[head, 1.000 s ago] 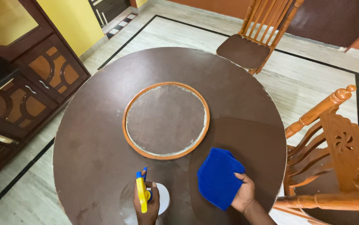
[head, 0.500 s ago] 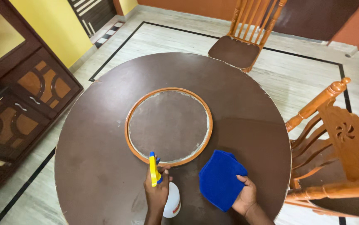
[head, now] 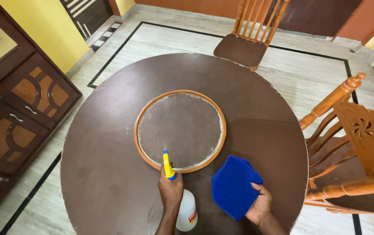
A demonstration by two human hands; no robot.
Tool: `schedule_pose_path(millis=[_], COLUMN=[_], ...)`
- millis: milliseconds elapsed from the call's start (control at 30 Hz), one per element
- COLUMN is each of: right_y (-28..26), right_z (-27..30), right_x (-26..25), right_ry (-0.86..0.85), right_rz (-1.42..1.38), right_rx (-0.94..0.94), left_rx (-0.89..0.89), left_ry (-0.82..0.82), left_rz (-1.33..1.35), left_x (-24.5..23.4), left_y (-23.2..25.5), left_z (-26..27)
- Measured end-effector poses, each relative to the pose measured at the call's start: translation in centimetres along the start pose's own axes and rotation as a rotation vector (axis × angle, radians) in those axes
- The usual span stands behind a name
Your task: The person sprays a cleaning solution onto a round glass tabletop and wipes it with a blue cloth. They then move to a wooden cabinet and wipe its surface with the same cloth.
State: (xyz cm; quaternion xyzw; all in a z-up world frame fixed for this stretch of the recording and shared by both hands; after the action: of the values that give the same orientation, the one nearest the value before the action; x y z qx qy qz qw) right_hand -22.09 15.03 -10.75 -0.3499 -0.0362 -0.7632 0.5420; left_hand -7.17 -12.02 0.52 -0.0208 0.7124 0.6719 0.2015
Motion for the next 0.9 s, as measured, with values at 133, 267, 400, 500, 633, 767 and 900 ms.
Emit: schedule_pose_path(millis=[133, 267, 400, 500, 633, 767, 900], right_y=[-0.2, -0.6, -1.3, -1.8, -1.8, -1.4, -1.3], right_z=[-0.1, 0.1, 0.5, 0.9, 1.1, 1.0, 0.8], right_x=[-0.1, 0.2, 1.1, 2.0, 2.4, 2.1, 1.2], right_ry=[-0.073, -0.037, -0.004, -0.066, -0.06, -0.058, 0.011], right_rz=[-0.004, 0.002, 0.008, 0.003, -0.002, 0.005, -0.004], right_rx=[-0.009, -0.026, -0.04, -0.063, -0.072, -0.071, -0.048], left_rx=[-0.137, -0.104, -0.043, -0.025, -0.009, -0.019, 0.01], left_ry=[-0.104, -0.116, -0.165, -0.187, -0.256, -0.327, -0.392], left_rz=[-0.081, -0.123, -0.133, -0.201, -0.248, -0.341, -0.416], left_x=[0.5, 0.8, 0.9, 0.7, 0.5, 0.7, 1.5], left_y=[-0.2, 0.5, 0.8, 0.8, 1.5, 2.5, 3.1], left_z=[0.2, -0.2, -1.4, -2.5, -3.5, -4.0, -3.6])
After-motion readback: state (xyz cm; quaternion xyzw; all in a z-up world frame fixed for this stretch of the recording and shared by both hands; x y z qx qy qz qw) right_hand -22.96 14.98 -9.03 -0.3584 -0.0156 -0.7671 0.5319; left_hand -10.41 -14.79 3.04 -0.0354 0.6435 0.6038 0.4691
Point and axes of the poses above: each hand's wrist, its own z-axis away from the middle knuckle, its own x-axis out of the palm, y = z × x, the point moved 4 cm from there along -z, towards the middle knuckle, and after that the axes turned 7 degrees about y, right-handed, at the moved point
